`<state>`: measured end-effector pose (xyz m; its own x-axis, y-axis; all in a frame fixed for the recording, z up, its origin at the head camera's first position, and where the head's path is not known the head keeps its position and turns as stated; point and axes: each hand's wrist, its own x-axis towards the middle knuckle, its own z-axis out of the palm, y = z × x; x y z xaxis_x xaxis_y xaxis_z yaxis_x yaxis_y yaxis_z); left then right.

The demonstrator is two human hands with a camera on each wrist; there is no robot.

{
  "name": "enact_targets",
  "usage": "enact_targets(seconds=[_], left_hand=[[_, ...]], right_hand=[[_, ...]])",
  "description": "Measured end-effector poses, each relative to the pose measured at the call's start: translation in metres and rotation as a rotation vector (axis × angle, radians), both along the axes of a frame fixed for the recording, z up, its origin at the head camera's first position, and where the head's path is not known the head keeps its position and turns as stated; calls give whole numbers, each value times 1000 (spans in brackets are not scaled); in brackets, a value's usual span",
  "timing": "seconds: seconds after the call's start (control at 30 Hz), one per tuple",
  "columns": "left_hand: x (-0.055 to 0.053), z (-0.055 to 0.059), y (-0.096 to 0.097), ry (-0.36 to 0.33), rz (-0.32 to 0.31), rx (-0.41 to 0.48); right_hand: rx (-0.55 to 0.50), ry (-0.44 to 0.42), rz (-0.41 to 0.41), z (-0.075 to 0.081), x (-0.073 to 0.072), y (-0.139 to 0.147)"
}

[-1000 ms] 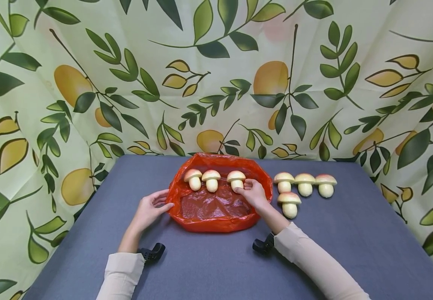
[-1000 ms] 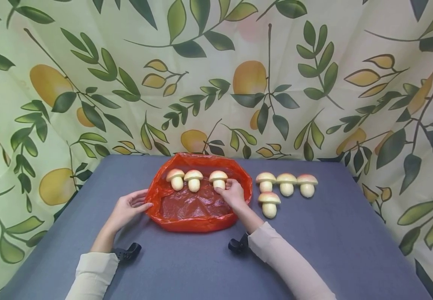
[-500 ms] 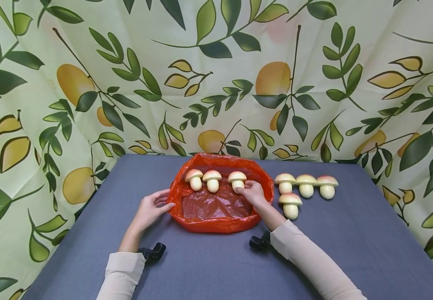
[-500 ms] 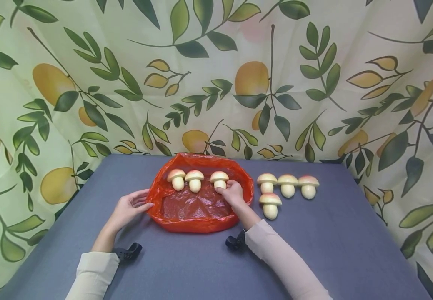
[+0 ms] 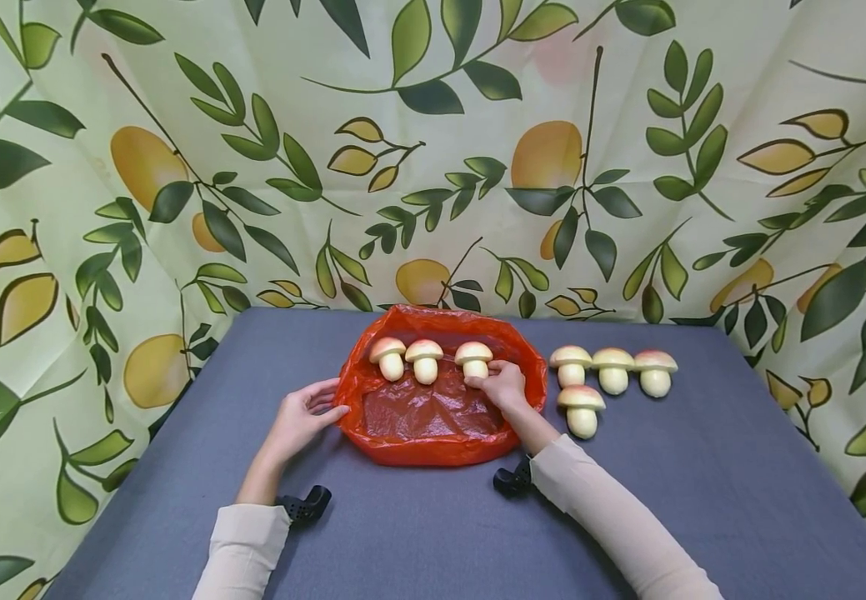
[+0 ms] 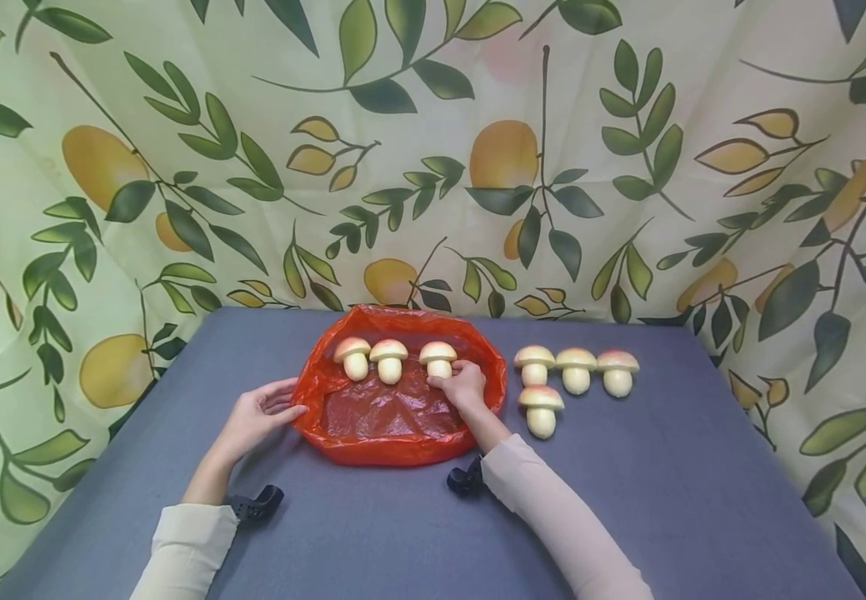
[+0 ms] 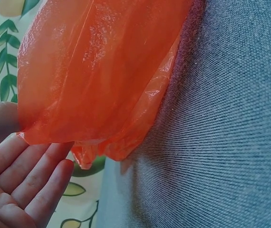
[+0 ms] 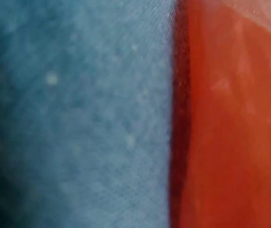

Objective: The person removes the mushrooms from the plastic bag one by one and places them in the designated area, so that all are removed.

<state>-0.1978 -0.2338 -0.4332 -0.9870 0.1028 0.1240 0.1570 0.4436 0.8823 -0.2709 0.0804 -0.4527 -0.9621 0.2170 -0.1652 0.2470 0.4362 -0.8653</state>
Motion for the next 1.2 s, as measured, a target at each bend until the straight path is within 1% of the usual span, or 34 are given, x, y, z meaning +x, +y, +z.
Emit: enact_targets(seconds=[0.23,0.43,0.7,0.87,1.2], left_hand=[[0,1,1,5,-7,3],[0,0,0,-11,2,-13],[0,-2,0,-3,1,-24],[0,-2,0,3,4,-9],[0,0,0,-3,-2,3]], right_hand=[[9,-4,-19,1,-1,0],[36,-5,1,4,3,-3],[-3,6,28,6,8,-6],[-24,15,48,10,11,-7],[-34,53,84,16,18,-6]])
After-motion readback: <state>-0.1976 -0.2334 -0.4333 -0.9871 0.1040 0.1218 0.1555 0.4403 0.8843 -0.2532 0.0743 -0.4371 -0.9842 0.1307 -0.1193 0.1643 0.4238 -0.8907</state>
